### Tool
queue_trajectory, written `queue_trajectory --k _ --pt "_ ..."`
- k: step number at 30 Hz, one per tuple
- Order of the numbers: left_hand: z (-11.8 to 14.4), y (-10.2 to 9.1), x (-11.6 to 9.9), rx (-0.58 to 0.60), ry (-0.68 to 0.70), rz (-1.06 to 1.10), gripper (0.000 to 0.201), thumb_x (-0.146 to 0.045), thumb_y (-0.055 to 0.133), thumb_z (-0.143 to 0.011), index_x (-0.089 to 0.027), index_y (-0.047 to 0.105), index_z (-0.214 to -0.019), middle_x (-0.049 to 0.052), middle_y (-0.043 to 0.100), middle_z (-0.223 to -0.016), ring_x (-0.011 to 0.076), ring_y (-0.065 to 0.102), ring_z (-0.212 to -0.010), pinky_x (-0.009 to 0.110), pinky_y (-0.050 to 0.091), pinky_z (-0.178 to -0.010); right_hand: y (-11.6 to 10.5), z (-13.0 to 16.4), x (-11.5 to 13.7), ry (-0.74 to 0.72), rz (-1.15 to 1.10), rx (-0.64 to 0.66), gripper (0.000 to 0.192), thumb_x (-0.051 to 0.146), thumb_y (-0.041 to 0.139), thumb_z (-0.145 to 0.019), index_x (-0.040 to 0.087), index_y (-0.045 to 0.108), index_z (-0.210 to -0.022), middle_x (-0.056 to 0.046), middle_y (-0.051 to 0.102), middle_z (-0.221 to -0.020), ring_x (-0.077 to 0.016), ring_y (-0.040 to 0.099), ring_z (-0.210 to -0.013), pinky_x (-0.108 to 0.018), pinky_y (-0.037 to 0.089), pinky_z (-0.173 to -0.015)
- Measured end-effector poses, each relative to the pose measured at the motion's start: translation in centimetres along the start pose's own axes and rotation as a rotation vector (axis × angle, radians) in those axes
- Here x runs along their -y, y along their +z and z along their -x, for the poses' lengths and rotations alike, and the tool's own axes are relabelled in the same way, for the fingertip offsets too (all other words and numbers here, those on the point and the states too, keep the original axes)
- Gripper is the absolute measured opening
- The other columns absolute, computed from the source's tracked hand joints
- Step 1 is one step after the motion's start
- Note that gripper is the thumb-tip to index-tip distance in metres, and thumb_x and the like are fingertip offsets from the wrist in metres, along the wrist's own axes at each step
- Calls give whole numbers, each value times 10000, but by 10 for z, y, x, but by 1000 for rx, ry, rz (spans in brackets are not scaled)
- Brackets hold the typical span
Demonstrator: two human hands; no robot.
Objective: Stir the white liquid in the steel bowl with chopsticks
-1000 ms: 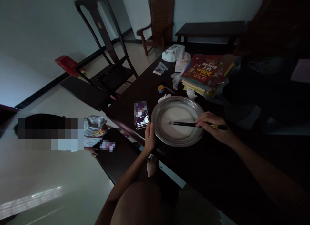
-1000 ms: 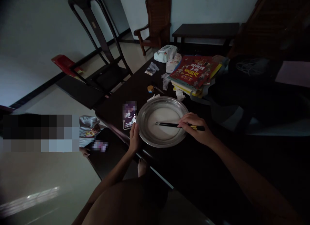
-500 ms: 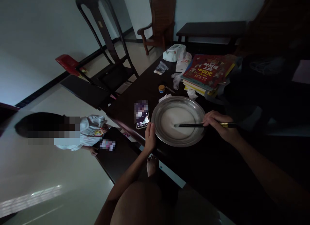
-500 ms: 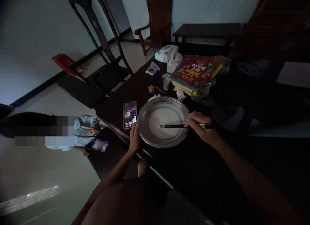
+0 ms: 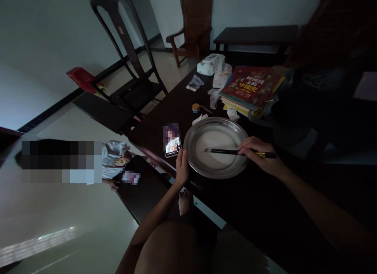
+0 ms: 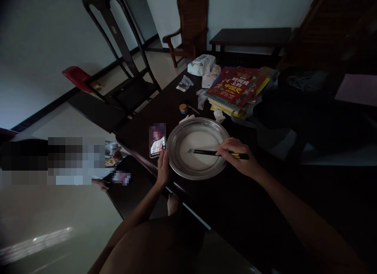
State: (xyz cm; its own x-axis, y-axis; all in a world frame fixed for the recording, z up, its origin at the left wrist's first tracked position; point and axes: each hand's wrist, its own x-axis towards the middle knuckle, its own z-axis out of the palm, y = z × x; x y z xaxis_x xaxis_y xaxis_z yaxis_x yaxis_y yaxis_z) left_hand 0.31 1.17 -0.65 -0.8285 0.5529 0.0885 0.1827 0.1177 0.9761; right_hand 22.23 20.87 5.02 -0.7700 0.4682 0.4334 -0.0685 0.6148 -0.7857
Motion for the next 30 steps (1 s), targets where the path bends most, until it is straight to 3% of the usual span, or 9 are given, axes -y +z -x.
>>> queue_trajectory --k 4,9,14,19,24,30 --pt "0 0 0 16 -1 38 542 -724 499 -831 -192 521 -732 -18 479 -717 127 461 -689 263 448 -678 -2 0 -1 18 -19 -60 251 271 556 -947 254 720 -758 -29 701 -781 -204 659 -811 -383 503 -794" --pt "0 0 0 10 -2 41 528 -708 511 -833 -191 523 -729 -15 488 -713 130 477 -687 264 461 -683 -1 0 0 -6 -25 31 189 239 590 -926 253 724 -793 -30 718 -839 -200 664 -856 -373 510 -813" --pt "0 0 -1 20 -12 14 533 -709 485 -844 -186 570 -793 10 550 -775 153 530 -772 279 476 -746 -2 0 1 1 -13 -63 232 246 562 -942 244 717 -769 -33 702 -797 -198 657 -825 -372 506 -794" --pt "1 0 -1 3 -37 5 558 -736 486 -822 -188 565 -751 12 545 -752 156 534 -766 275 480 -713 -1 -1 3 -13 -18 24 208 270 587 -929 249 724 -773 -33 720 -818 -206 670 -838 -381 511 -801" --pt "0 0 -1 7 -35 5 548 -722 483 -832 -187 585 -778 27 572 -788 170 556 -828 281 483 -760 -3 0 2 18 -1 -52 253 304 558 -944 253 721 -758 -38 709 -789 -216 666 -817 -411 515 -799" --pt "1 0 -1 4 -16 12 521 -685 492 -852 -177 598 -812 24 595 -809 164 559 -824 286 487 -783 -2 0 3 -4 -5 18 205 300 590 -926 258 730 -782 -35 729 -831 -214 675 -844 -398 516 -801"
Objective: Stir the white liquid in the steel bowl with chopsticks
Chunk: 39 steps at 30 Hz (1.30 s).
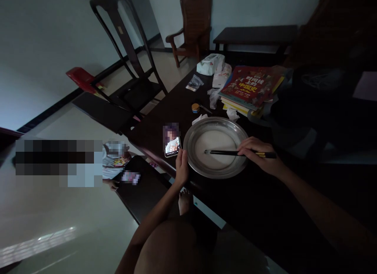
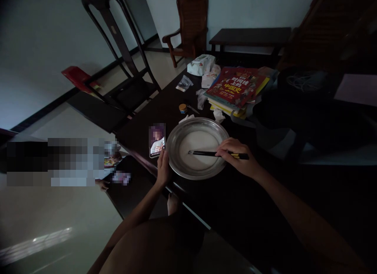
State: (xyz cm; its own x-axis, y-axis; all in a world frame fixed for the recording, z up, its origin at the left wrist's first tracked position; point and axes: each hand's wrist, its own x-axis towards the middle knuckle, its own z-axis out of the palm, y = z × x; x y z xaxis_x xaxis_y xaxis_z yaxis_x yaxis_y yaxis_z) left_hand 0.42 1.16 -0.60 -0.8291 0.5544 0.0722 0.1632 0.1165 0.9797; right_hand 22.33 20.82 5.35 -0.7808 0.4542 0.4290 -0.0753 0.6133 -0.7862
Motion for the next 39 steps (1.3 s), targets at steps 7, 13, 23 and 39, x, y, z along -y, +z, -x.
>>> queue_trajectory --k 7,13,23,39 --pt "0 0 -1 7 -6 1 515 -676 493 -854 -175 602 -816 48 625 -857 190 583 -929 286 489 -812 0 1 -3 12 -14 -31 285 295 535 -958 250 719 -746 -32 699 -766 -205 659 -811 -389 505 -796" --pt "0 0 -1 12 -3 -7 510 -677 477 -864 -182 574 -792 22 576 -794 156 546 -793 272 482 -737 -1 0 -2 16 2 -53 212 295 585 -932 257 724 -777 -34 723 -823 -214 672 -849 -406 510 -822" --pt "0 0 -3 1 -29 -20 585 -777 476 -799 -199 552 -764 6 528 -768 157 513 -773 279 469 -745 0 0 -1 16 3 -52 213 308 582 -930 255 725 -781 -44 715 -846 -219 673 -862 -404 524 -812" --pt "1 1 -6 -33 -7 -39 603 -803 476 -780 -209 534 -695 1 480 -695 147 476 -680 284 468 -648 0 1 1 21 -51 0 267 301 545 -951 254 717 -752 -36 690 -786 -208 659 -816 -386 530 -775"
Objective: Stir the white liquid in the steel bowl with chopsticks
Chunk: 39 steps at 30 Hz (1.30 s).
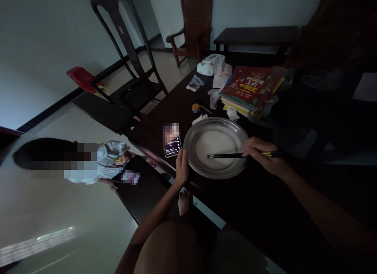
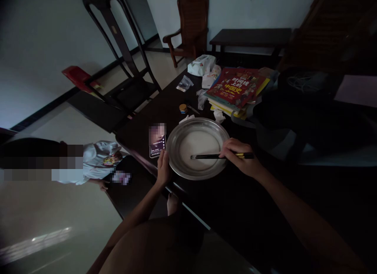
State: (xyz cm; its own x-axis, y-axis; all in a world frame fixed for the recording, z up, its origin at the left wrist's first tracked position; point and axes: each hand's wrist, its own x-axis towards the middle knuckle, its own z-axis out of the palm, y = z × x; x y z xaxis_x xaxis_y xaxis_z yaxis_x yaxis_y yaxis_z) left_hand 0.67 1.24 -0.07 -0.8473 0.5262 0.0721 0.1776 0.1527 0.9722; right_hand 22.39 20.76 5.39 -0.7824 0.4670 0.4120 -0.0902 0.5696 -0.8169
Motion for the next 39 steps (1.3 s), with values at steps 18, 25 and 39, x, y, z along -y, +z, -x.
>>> queue_trajectory --k 18,25,39 --pt "0 0 1 35 -1 21 597 -789 470 -796 -203 512 -696 -9 463 -694 135 460 -673 270 463 -653 -1 1 -3 -6 8 -58 269 269 535 -957 253 719 -761 -37 689 -805 -205 656 -829 -383 524 -794" --pt "0 -1 1 6 -1 -22 594 -770 460 -814 -188 568 -765 6 529 -752 143 517 -742 273 491 -724 0 0 -3 -45 51 -42 180 246 597 -923 248 724 -795 -39 713 -843 -208 662 -871 -378 512 -816" --pt "0 -1 2 37 9 -4 583 -760 443 -833 -195 519 -713 -6 475 -704 132 472 -682 265 467 -660 -2 0 -3 -30 17 -62 275 219 524 -958 248 699 -748 -29 682 -772 -188 642 -810 -357 500 -772"
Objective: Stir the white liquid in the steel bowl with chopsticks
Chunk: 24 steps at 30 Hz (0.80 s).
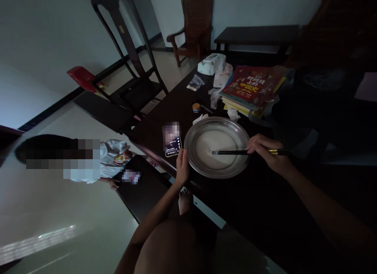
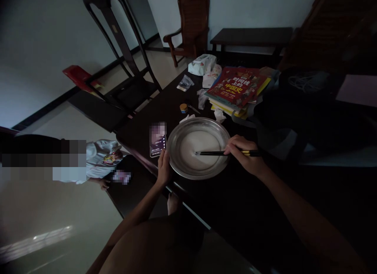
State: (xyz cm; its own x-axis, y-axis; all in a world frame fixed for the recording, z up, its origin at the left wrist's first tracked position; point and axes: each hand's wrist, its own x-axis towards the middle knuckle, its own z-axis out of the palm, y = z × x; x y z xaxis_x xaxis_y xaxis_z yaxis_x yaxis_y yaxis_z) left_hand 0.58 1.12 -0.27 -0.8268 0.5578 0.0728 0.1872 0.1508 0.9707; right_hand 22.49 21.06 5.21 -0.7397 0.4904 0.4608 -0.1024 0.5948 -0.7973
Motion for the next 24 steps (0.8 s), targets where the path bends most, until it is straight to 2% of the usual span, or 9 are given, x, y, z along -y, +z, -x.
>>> queue_trajectory --k 4,6,9,11,14,16,19,24 --pt "0 0 0 -8 6 -9 577 -757 445 -835 -199 525 -715 -2 487 -709 137 477 -689 269 474 -666 2 -1 1 -22 17 76 193 237 586 -928 249 714 -784 -31 712 -830 -198 662 -845 -370 502 -810" --pt "0 0 0 -13 8 -13 575 -757 449 -833 -201 522 -707 -2 488 -707 137 474 -687 267 472 -657 2 -1 1 -23 39 46 171 241 603 -918 248 715 -789 -34 715 -840 -205 665 -856 -376 501 -812" --pt "0 0 -1 -13 8 -6 571 -759 459 -827 -202 519 -715 -5 492 -715 135 472 -693 264 472 -663 0 -1 0 -2 25 6 247 249 552 -946 248 709 -756 -33 693 -786 -200 654 -818 -374 501 -783" --pt "0 0 -2 -9 5 9 574 -764 467 -818 -201 517 -720 -10 484 -713 131 465 -686 264 468 -667 0 0 1 -1 1 38 277 258 532 -957 249 708 -744 -30 690 -766 -197 652 -803 -370 501 -774" --pt "0 1 -3 -4 -3 26 581 -774 473 -806 -202 516 -714 -8 473 -701 134 461 -676 270 460 -658 1 -1 1 -18 10 90 211 256 576 -935 250 717 -778 -31 714 -822 -203 665 -845 -375 502 -806" --pt "0 1 -4 -6 -3 24 583 -777 469 -804 -204 514 -709 -4 474 -698 139 464 -677 275 460 -655 1 -1 0 -22 32 69 172 238 596 -922 250 718 -802 -35 717 -854 -206 664 -873 -379 499 -824" --pt "0 1 -3 0 -1 12 583 -774 465 -808 -199 525 -730 -4 487 -713 139 479 -691 278 473 -690 -1 -1 0 -12 16 31 223 222 559 -942 248 709 -780 -33 692 -808 -200 650 -840 -378 498 -803" --pt "0 1 -2 -17 2 7 585 -764 463 -818 -192 571 -757 11 528 -749 155 519 -744 288 487 -715 0 -1 1 -22 -1 96 205 232 576 -932 246 714 -781 -30 703 -806 -201 656 -842 -373 507 -799"
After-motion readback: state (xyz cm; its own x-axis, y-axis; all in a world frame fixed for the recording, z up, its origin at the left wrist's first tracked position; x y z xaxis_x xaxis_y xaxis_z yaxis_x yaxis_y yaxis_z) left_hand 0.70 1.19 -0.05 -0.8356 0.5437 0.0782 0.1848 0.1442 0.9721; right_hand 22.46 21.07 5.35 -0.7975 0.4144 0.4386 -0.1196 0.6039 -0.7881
